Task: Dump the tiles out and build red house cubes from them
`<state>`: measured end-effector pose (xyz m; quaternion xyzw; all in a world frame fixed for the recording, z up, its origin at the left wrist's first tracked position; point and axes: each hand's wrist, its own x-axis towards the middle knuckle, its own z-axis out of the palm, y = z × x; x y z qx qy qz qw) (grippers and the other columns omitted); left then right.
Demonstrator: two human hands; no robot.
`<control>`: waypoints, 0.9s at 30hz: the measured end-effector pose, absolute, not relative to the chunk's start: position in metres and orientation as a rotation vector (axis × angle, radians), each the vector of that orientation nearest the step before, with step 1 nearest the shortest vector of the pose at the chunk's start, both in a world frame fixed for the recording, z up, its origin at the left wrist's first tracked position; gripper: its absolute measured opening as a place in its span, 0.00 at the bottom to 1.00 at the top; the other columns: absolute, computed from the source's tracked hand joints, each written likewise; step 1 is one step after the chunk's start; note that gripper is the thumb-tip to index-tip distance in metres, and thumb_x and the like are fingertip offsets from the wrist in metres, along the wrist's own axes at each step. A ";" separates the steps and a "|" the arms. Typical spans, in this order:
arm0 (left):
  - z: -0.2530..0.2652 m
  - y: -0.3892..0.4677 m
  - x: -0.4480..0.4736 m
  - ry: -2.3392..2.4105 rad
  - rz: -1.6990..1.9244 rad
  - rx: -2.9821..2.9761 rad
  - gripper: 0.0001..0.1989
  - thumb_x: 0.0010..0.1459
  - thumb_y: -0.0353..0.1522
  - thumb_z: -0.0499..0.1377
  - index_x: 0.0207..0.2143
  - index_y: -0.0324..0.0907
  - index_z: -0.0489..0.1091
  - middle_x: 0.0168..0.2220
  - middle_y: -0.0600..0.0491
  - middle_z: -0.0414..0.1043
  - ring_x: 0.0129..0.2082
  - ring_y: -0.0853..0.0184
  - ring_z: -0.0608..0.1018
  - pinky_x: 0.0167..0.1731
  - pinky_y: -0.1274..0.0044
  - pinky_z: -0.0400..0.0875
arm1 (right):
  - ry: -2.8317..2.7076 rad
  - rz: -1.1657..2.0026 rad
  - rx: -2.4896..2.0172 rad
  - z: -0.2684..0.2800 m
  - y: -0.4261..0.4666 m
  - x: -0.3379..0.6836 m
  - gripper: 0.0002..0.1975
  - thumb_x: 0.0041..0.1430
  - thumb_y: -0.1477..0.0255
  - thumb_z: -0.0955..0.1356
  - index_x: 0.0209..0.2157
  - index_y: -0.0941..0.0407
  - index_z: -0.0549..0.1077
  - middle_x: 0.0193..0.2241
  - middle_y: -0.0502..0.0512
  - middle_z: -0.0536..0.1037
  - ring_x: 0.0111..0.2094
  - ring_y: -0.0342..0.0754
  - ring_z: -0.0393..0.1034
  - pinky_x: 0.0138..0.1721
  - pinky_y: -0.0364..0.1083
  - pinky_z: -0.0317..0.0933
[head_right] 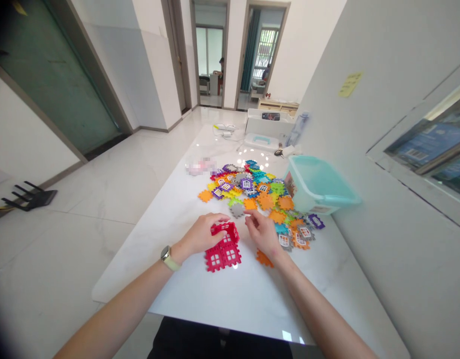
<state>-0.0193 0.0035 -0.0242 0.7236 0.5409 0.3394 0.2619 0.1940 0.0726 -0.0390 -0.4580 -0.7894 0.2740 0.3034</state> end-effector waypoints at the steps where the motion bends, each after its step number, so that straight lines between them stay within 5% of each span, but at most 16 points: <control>1: -0.022 0.003 -0.020 1.429 0.907 2.009 0.20 0.54 0.26 0.57 0.49 0.46 0.72 0.48 0.54 0.77 0.48 0.63 0.76 0.53 0.73 0.69 | -2.089 0.672 -1.191 -0.037 0.080 0.189 0.14 0.63 0.67 0.62 0.44 0.58 0.74 0.26 0.51 0.77 0.25 0.46 0.70 0.29 0.44 0.61; 11: -0.025 0.002 -0.027 1.173 0.813 2.397 0.25 0.51 0.21 0.53 0.49 0.47 0.73 0.58 0.55 0.69 0.58 0.64 0.68 0.54 0.73 0.69 | -2.487 0.307 -1.222 -0.019 0.191 0.065 0.12 0.60 0.72 0.64 0.41 0.56 0.78 0.42 0.55 0.80 0.44 0.48 0.73 0.48 0.44 0.62; 17: -0.020 0.000 -0.030 1.121 0.756 2.515 0.21 0.52 0.24 0.55 0.48 0.47 0.73 0.53 0.55 0.73 0.54 0.62 0.70 0.51 0.73 0.70 | -2.558 0.208 -1.559 -0.024 0.238 0.015 0.15 0.48 0.62 0.71 0.33 0.59 0.79 0.33 0.62 0.80 0.39 0.58 0.74 0.41 0.50 0.63; 23: -0.014 -0.002 -0.032 1.207 0.754 2.400 0.17 0.56 0.35 0.57 0.49 0.43 0.72 0.50 0.48 0.72 0.49 0.57 0.72 0.47 0.69 0.71 | -2.693 0.241 -1.684 -0.013 0.243 0.018 0.08 0.45 0.69 0.71 0.31 0.56 0.79 0.27 0.54 0.79 0.33 0.51 0.73 0.34 0.44 0.61; 27: -0.014 0.001 -0.033 1.139 0.823 2.186 0.22 0.57 0.41 0.59 0.51 0.41 0.70 0.49 0.45 0.71 0.50 0.56 0.72 0.52 0.66 0.69 | -2.809 0.349 -1.661 -0.004 0.235 0.039 0.12 0.46 0.62 0.72 0.29 0.56 0.78 0.24 0.51 0.77 0.30 0.48 0.71 0.31 0.42 0.60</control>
